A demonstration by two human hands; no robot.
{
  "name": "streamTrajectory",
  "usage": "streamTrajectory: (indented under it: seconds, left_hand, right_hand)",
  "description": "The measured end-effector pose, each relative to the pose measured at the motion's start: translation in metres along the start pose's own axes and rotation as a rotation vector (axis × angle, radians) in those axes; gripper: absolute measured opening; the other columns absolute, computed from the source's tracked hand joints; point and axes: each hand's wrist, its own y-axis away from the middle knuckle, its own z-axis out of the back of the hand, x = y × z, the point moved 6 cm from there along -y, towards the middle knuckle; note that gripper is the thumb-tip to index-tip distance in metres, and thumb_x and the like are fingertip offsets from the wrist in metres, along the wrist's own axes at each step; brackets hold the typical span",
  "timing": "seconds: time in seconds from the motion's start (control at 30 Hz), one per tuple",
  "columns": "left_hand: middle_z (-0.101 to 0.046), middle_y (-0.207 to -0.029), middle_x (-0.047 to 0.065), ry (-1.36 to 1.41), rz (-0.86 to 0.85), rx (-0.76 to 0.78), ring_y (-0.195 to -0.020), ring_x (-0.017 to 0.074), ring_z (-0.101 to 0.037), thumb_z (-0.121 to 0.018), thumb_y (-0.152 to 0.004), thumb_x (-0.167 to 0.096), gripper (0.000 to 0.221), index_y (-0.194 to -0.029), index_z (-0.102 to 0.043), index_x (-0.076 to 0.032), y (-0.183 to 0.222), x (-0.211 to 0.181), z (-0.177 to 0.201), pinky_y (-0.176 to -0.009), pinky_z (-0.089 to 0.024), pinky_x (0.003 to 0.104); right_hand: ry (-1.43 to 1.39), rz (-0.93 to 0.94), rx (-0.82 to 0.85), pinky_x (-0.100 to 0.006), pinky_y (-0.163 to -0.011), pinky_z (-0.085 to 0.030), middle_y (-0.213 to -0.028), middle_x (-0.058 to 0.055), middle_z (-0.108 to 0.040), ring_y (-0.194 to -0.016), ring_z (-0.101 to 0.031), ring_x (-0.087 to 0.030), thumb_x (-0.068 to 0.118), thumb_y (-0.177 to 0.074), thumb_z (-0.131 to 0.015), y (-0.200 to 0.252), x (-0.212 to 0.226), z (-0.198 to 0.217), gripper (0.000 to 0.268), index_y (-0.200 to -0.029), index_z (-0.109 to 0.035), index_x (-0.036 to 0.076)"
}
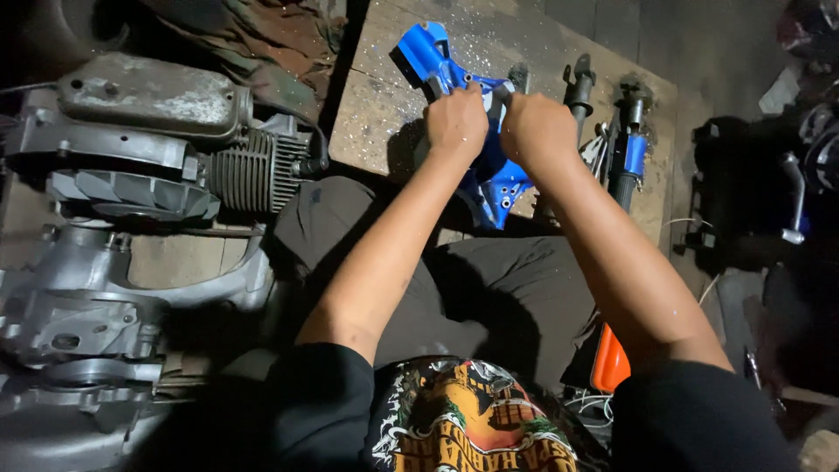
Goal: The person scrapes the edges of a blue metal housing using a small metal tool while sitting on the floor.
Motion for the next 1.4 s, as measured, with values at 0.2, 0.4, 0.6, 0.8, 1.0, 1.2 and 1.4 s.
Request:
streamTrajectory:
  seconds: [0.2,0.4,0.6,0.8,1.0,1.2,1.4]
  left_hand:
    - [-0.076,-0.091,0.019,0.176,-0.020,-0.113,-0.088,0.0430,-0.077,-0.042,-0.093,-0.005,0.032,-0.109,-0.070,-0.003,0.002,0.003,0.008,-0.077,-0.061,0.057]
    - [-0.076,-0.096,0.011,0.019,0.026,-0.003,-0.083,0.0337,-0.076,-0.051,-0.097,-0.011,0.033,-0.125,-0.068,-0.012,-0.001,0.002,0.001,-0.066,-0.059,0.047]
    - [-0.076,-0.099,0.011,0.031,0.050,0.021,-0.088,0.0352,-0.075,-0.048,-0.096,-0.008,0.032,-0.120,-0.068,-0.012,-0.005,0.004,-0.001,-0.071,-0.058,0.049]
    - [-0.076,-0.099,0.013,0.043,0.056,0.040,-0.087,0.0378,-0.075,-0.046,-0.097,-0.008,0.037,-0.128,-0.065,-0.010,-0.006,0.003,0.000,-0.070,-0.060,0.051]
    - [-0.076,-0.098,0.010,0.032,0.046,0.002,-0.087,0.0357,-0.075,-0.047,-0.095,-0.009,0.036,-0.126,-0.067,-0.013,-0.014,0.002,-0.018,-0.071,-0.059,0.049]
    - [-0.078,-0.089,0.012,0.038,0.024,-0.161,-0.078,0.0356,-0.076,-0.050,-0.092,-0.011,0.031,-0.113,-0.073,-0.011,-0.016,0.000,-0.020,-0.065,-0.060,0.049]
    - [-0.077,-0.096,0.012,0.044,0.051,-0.053,-0.084,0.0334,-0.076,-0.051,-0.097,-0.010,0.029,-0.118,-0.070,-0.012,-0.006,0.001,-0.002,-0.067,-0.060,0.046]
  right_hand:
    - [0.098,0.074,-0.093,-0.051,-0.057,-0.062,-0.072,-0.018,-0.075,-0.069,-0.076,-0.037,0.008,-0.088,-0.053,-0.003,0.006,-0.006,0.030,-0.101,-0.079,0.001]
    - [0.040,-0.083,0.189,-0.047,-0.054,-0.059,-0.085,-0.015,-0.074,-0.064,-0.071,-0.036,0.002,-0.098,-0.045,0.005,0.003,0.005,0.031,-0.118,-0.067,0.009]
    - [0.059,-0.004,0.105,-0.048,-0.053,-0.058,-0.084,-0.014,-0.072,-0.062,-0.071,-0.037,0.008,-0.100,-0.046,-0.001,0.004,0.000,0.023,-0.105,-0.069,0.007]
    - [0.073,-0.038,0.117,-0.047,-0.051,-0.059,-0.082,-0.016,-0.074,-0.061,-0.071,-0.037,0.006,-0.099,-0.047,-0.003,0.002,-0.002,0.025,-0.103,-0.072,0.006]
    - [-0.036,-0.018,0.036,-0.051,-0.052,-0.058,-0.081,-0.014,-0.071,-0.062,-0.069,-0.040,0.007,-0.097,-0.047,-0.008,0.002,0.000,0.023,-0.098,-0.070,0.011]
    - [0.084,-0.044,0.019,-0.049,-0.053,-0.060,-0.088,-0.014,-0.073,-0.065,-0.072,-0.037,0.015,-0.106,-0.045,0.001,0.008,-0.005,0.025,-0.118,-0.067,0.011]
    - [0.024,-0.060,0.048,-0.046,-0.047,-0.057,-0.075,-0.015,-0.072,-0.058,-0.071,-0.036,0.002,-0.092,-0.052,-0.004,-0.001,-0.009,0.021,-0.090,-0.072,0.004]
